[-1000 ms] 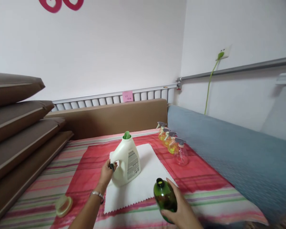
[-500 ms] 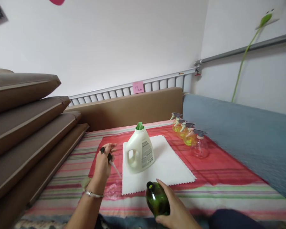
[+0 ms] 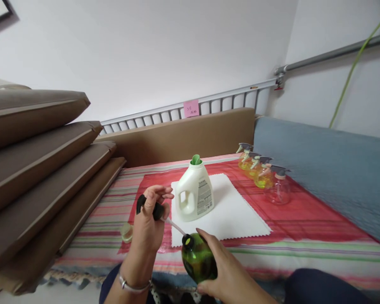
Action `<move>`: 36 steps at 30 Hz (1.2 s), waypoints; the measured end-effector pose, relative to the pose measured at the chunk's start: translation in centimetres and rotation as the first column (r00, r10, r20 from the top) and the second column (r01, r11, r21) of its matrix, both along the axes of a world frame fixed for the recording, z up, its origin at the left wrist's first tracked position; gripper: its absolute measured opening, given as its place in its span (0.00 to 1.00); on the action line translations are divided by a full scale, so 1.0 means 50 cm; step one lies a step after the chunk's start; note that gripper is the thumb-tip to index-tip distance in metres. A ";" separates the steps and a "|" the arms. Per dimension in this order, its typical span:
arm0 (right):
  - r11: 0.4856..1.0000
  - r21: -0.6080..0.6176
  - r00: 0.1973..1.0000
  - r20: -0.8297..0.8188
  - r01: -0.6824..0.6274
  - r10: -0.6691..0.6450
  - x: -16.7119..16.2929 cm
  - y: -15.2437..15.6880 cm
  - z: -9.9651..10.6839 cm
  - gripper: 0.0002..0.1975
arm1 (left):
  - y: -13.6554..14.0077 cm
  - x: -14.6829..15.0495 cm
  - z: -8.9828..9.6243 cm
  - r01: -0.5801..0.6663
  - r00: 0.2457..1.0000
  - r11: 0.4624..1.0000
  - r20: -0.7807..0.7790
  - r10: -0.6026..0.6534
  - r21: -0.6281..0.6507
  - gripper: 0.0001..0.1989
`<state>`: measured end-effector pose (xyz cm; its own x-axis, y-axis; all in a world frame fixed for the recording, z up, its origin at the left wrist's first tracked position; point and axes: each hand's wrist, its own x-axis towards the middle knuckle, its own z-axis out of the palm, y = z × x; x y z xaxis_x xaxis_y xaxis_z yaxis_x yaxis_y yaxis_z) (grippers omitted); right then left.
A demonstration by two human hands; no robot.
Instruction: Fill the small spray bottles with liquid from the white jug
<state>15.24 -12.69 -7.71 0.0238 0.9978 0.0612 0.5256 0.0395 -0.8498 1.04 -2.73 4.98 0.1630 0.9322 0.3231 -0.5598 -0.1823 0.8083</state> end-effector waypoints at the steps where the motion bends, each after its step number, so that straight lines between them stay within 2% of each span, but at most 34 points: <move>1: 1.000 -0.001 1.000 0.001 0.008 -0.008 -0.001 -0.001 0.002 0.50 | -0.004 0.001 0.000 -0.004 1.000 1.000 0.001 0.004 0.006 0.15; 6: 0.999 0.017 0.999 -0.017 0.034 -0.034 -0.009 -0.001 -0.002 0.49 | -0.021 -0.004 0.010 -0.011 1.000 1.000 0.017 0.011 0.028 0.14; 9: 0.999 0.049 0.999 -0.034 0.007 -0.005 -0.013 0.005 0.000 0.48 | -0.031 -0.001 0.006 -0.023 0.999 0.999 -0.022 0.024 0.036 0.13; 12: 0.996 0.082 0.999 -0.038 -0.033 0.036 -0.009 0.016 0.017 0.47 | -0.041 0.010 -0.015 -0.019 0.984 0.999 -0.177 0.026 0.039 0.13; 16: 0.987 0.144 0.997 -0.038 -0.066 0.072 0.014 0.039 0.055 0.47 | -0.051 0.032 -0.056 -0.018 0.902 1.000 -0.432 0.020 0.010 0.13; 19: 0.969 0.222 0.992 -0.044 -0.105 0.117 0.041 0.060 0.068 0.47 | -0.046 0.047 -0.077 0.002 0.876 1.000 -0.483 -0.012 -0.021 0.16; 23: 0.967 0.244 0.986 -0.125 -0.077 0.110 0.076 0.087 0.039 0.48 | -0.021 0.057 -0.087 0.058 0.866 0.998 -0.496 -0.066 -0.032 0.24; 26: 0.977 0.215 0.982 -0.183 -0.007 0.047 0.098 0.103 0.001 0.47 | -0.001 0.063 -0.099 0.014 0.864 0.999 -0.503 -0.028 -0.031 0.28; 30: 0.972 0.232 0.969 -0.246 0.040 0.019 0.119 0.109 -0.023 0.47 | 0.018 0.082 -0.125 -0.046 0.831 0.999 -0.555 0.047 0.015 0.25; 36: 0.964 0.261 0.954 -0.298 0.057 0.025 0.144 0.094 -0.006 0.45 | 0.032 0.115 -0.146 -0.073 0.780 0.993 -0.615 0.117 0.097 0.12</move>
